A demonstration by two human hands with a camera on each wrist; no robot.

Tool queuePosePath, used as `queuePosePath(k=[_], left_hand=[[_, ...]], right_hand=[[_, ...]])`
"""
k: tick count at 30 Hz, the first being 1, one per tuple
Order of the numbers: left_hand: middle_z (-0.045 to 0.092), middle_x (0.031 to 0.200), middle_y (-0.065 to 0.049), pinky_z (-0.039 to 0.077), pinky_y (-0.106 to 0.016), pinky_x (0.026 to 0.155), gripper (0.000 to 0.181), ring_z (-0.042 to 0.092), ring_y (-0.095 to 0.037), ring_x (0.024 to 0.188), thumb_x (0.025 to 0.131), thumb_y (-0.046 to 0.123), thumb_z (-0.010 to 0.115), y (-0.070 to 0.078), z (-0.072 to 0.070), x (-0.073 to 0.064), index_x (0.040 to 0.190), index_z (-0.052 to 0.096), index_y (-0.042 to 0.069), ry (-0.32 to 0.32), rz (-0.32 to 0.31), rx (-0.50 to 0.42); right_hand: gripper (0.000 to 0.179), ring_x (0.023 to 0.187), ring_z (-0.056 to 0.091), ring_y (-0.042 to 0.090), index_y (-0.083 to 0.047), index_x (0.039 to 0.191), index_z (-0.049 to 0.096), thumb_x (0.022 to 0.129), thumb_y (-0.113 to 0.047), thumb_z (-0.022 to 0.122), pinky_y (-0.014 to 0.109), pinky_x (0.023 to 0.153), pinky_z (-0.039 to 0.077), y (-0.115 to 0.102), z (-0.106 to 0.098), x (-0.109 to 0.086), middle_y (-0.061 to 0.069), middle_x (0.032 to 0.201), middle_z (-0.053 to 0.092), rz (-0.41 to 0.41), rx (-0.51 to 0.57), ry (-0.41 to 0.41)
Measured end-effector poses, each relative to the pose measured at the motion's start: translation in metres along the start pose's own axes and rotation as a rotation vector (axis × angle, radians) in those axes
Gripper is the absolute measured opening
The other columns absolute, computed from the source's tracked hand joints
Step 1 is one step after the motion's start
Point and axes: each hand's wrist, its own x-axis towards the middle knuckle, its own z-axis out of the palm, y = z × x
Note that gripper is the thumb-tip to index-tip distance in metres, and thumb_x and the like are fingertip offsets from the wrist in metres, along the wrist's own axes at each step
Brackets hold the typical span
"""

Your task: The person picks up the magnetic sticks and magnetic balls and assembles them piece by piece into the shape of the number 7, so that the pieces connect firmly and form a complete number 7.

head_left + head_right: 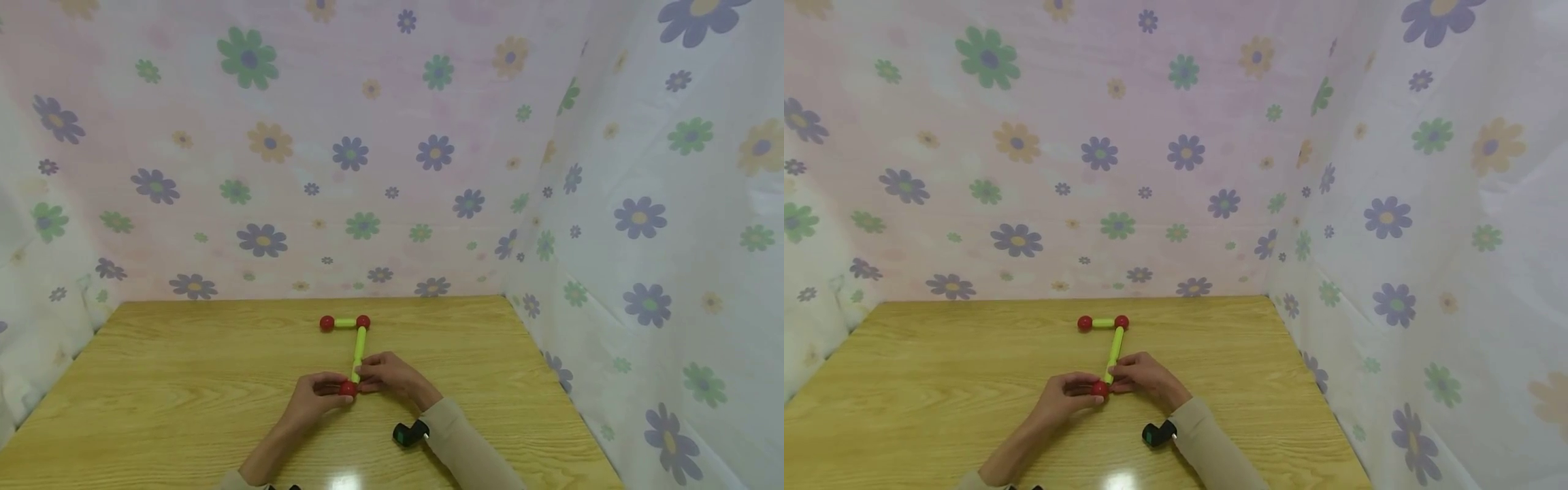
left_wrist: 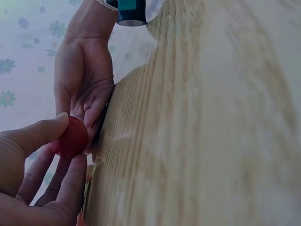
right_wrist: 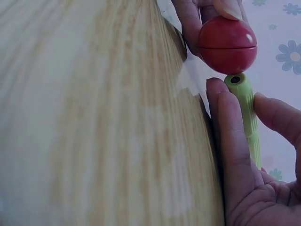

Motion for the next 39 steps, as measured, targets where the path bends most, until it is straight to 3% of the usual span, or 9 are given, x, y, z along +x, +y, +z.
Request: queuePosePath(k=[12, 31, 39], left_hand=[[0.07, 0.118, -0.021, 0.059, -0.025, 0.084, 0.04, 0.069, -0.034, 0.107, 0.085, 0.005, 0.082, -0.002, 0.003, 0.001, 0.12, 0.068, -0.009, -0.011, 0.027, 0.004], [0.074, 0.108, -0.018, 0.057, -0.018, 0.076, 0.037, 0.072, -0.027, 0.097, 0.079, 0.003, 0.087, 0.002, 0.012, -0.001, 0.111, 0.072, -0.007, 0.073, 0.008, 0.045], [0.074, 0.109, -0.018, 0.059, -0.022, 0.08, 0.037, 0.071, -0.03, 0.101, 0.079, 0.004, 0.086, 0.004, 0.009, -0.001, 0.112, 0.072, -0.007, 0.051, 0.012, 0.051]], right_hand=[[0.025, 0.082, 0.071, 0.012, 0.006, 0.116, 0.067, 0.102, -0.014, 0.063, 0.026, 0.079, 0.063, 0.001, 0.0, -0.001, 0.009, 0.098, 0.072, -0.003, 0.004, 0.008], [0.027, 0.092, 0.073, 0.018, 0.007, 0.116, 0.068, 0.103, -0.016, 0.062, 0.032, 0.085, 0.063, 0.003, 0.001, 0.0, 0.014, 0.105, 0.073, -0.013, -0.037, 0.011], [0.029, 0.09, 0.073, 0.015, 0.009, 0.12, 0.067, 0.103, -0.015, 0.061, 0.032, 0.087, 0.063, 0.0, 0.001, -0.001, 0.013, 0.104, 0.074, -0.023, -0.038, -0.005]])
